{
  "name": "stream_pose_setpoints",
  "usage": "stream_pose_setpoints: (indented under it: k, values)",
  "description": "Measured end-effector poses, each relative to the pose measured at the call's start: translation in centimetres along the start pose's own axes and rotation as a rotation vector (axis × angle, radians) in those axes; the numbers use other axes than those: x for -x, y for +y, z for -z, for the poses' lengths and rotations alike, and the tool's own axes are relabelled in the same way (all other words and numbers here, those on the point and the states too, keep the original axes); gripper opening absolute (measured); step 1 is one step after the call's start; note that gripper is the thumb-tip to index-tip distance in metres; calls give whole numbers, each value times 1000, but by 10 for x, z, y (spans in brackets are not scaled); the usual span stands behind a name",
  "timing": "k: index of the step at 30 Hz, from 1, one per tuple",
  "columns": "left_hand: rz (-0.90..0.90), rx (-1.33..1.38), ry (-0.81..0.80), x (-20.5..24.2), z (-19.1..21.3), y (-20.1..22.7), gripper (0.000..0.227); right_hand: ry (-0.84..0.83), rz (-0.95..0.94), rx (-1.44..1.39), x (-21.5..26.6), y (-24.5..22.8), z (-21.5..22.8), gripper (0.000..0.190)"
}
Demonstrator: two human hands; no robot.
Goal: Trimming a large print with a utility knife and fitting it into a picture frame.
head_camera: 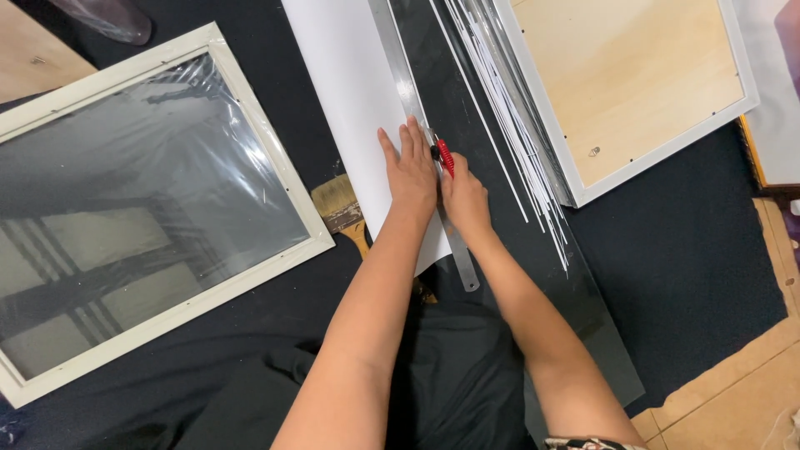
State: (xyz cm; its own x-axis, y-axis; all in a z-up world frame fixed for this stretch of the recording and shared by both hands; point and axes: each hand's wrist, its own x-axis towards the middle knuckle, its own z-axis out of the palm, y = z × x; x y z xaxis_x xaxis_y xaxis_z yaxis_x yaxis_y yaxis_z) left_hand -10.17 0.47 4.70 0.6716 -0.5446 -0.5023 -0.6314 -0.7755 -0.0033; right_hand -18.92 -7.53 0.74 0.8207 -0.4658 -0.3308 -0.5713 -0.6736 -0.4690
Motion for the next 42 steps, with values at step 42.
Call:
stream_pose_setpoints:
  k: [42]
  values:
    - [-19,-3,-44,-15,-18,2,125,-177,-120,175,132,38,22,40]
